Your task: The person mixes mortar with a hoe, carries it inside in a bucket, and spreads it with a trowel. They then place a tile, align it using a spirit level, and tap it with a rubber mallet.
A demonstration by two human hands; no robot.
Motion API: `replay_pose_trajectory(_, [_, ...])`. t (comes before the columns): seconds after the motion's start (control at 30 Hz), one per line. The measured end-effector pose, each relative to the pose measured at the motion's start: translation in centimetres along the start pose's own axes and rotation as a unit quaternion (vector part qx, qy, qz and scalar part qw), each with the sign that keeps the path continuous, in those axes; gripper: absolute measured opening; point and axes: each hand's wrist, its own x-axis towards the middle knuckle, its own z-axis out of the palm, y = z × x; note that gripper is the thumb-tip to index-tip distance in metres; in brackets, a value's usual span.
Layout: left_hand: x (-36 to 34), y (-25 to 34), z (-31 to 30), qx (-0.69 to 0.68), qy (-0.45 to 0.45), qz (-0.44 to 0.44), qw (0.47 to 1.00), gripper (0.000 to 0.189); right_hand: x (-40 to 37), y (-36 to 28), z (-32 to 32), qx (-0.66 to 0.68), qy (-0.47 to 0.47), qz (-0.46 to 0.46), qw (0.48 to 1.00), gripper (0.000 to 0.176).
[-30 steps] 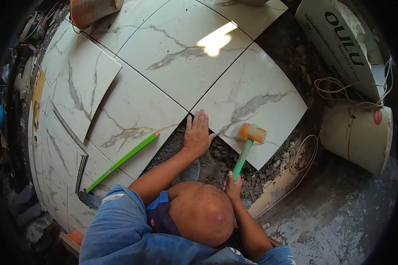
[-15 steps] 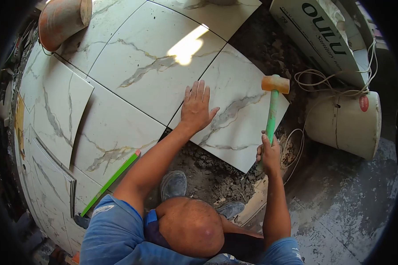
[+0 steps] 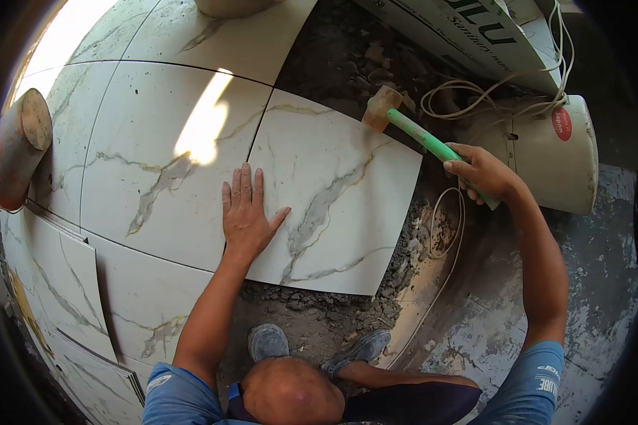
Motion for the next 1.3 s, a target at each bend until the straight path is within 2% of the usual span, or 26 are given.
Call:
replay_pose_trajectory(0.13, [0.2,-0.2,0.0,0.004,-0.009,-0.003,1.0,0.092,0.0,-0.1,-1.6,0.019,0.065,-0.005,0.998,0.051])
replay_pose_trajectory(0.17, [0.1,-0.2,0.0,0.001,-0.012,-0.003,1.0,0.092,0.5,0.6,-2.0,0.042,0.075,-0.026,0.996,0.053])
replay_pose_trajectory(0.27, [0.3,-0.1,-0.2,0.0,-0.021,-0.006,1.0,0.093,0.4,1.1,-1.9,0.057,0.083,-0.008,0.995,0.053])
replay_pose_trajectory(0.33, [0.3,-0.1,-0.2,0.0,-0.029,-0.009,1.0,0.093,0.3,1.0,-1.8,-0.054,-0.03,0.073,0.995,0.052])
replay_pose_trajectory(0.37, [0.4,-0.1,-0.2,0.001,-0.027,-0.008,1.0,0.094,0.0,1.0,-2.0,-0.053,-0.03,0.072,0.996,0.052])
replay_pose_trajectory(0.5, [0.3,-0.1,0.0,0.003,-0.029,-0.01,1.0,0.094,-0.1,1.7,-2.7,-0.013,0.015,0.06,0.998,0.048])
replay_pose_trajectory(0.57, [0.3,-0.1,0.0,0.004,-0.032,-0.012,0.999,0.094,0.9,2.3,-2.5,0.052,0.114,0.025,0.992,0.048])
replay_pose_trajectory(0.6, [0.3,-0.1,-0.1,0.005,-0.036,-0.014,0.999,0.094,1.6,2.8,-2.2,0.059,0.125,0.015,0.99,0.047])
replay_pose_trajectory(0.63, [0.3,-0.1,-0.1,0.007,-0.035,-0.013,0.999,0.094,1.6,2.8,-2.0,0.06,0.126,0.014,0.99,0.047])
replay_pose_trajectory(0.7, [0.3,-0.2,0.0,0.003,-0.035,-0.011,0.999,0.094,1.5,2.3,-1.5,-0.038,0.012,0.074,0.996,0.047])
replay_pose_trajectory(0.97, [0.1,-0.2,0.1,0.007,-0.031,-0.009,0.999,0.094,1.6,3.7,-1.9,0.001,0.076,0.031,0.997,0.048])
replay_pose_trajectory(1.0, [0.1,-0.2,0.1,0.005,-0.025,-0.006,1.0,0.094,1.5,3.4,-1.7,-0.042,0.02,0.055,0.997,0.047])
replay_pose_trajectory(1.13, [0.2,-0.1,0.0,0.006,-0.023,-0.017,1.0,0.093,0.6,3.2,-1.8,-0.047,0.015,0.042,0.998,0.047])
replay_pose_trajectory(1.2, [-0.6,0.1,-0.1,0.005,-0.02,-0.015,1.0,0.088,-0.1,3.4,-0.9,0.014,0.087,0.019,0.996,0.05])
replay_pose_trajectory(1.23, [-1.2,0.3,0.1,0.01,-0.022,-0.029,0.999,0.088,-0.4,3.6,-0.2,0.008,0.075,0.011,0.997,0.05])
replay_pose_trajectory(1.3, [-3.4,1.2,0.5,-0.006,-0.003,-0.035,0.999,0.084,-1.2,3.9,1.8,0.123,0.153,-0.006,0.98,0.052])
